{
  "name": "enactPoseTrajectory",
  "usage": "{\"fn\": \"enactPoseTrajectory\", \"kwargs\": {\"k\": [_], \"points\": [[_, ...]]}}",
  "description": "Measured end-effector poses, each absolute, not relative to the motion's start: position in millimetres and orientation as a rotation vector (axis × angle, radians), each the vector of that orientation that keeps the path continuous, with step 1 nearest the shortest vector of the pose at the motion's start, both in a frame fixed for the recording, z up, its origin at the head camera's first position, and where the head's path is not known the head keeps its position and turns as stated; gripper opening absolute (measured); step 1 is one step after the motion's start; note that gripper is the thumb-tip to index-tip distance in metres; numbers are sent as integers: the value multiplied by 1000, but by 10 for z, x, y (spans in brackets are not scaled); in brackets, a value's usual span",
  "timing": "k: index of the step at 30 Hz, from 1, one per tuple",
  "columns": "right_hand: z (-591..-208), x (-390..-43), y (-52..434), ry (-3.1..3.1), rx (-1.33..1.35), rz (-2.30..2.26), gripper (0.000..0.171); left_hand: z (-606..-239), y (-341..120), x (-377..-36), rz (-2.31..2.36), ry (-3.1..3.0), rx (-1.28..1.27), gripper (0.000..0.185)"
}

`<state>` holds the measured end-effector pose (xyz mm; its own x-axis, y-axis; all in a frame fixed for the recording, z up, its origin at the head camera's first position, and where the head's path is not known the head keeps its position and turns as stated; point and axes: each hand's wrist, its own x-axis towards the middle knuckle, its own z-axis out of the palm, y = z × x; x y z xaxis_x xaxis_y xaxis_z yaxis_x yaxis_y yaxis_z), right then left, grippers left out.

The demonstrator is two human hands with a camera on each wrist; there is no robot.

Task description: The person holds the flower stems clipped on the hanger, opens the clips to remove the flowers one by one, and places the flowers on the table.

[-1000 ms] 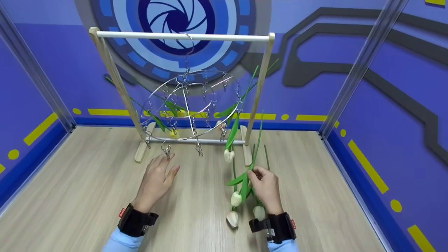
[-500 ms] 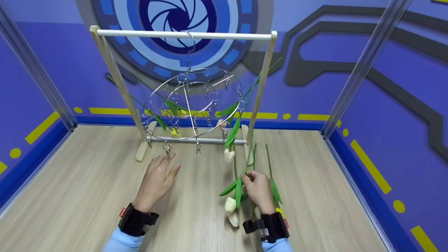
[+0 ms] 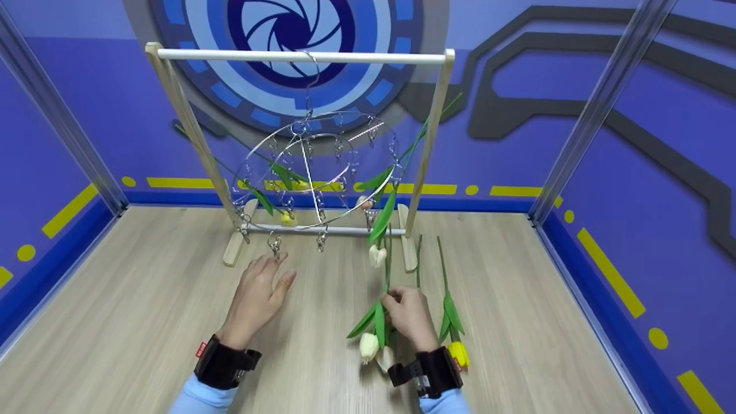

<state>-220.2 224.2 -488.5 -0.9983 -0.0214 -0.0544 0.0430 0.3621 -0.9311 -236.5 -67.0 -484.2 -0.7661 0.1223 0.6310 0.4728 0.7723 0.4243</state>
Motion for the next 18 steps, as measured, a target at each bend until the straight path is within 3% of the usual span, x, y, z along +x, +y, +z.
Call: {"fn": "enactPoseTrajectory", "kwargs": {"k": [18], "points": [[-4995,-2192,2069,2524,-285,-1563,28,-4834,-644,-2357,-791,-2401,-441,40]]}}
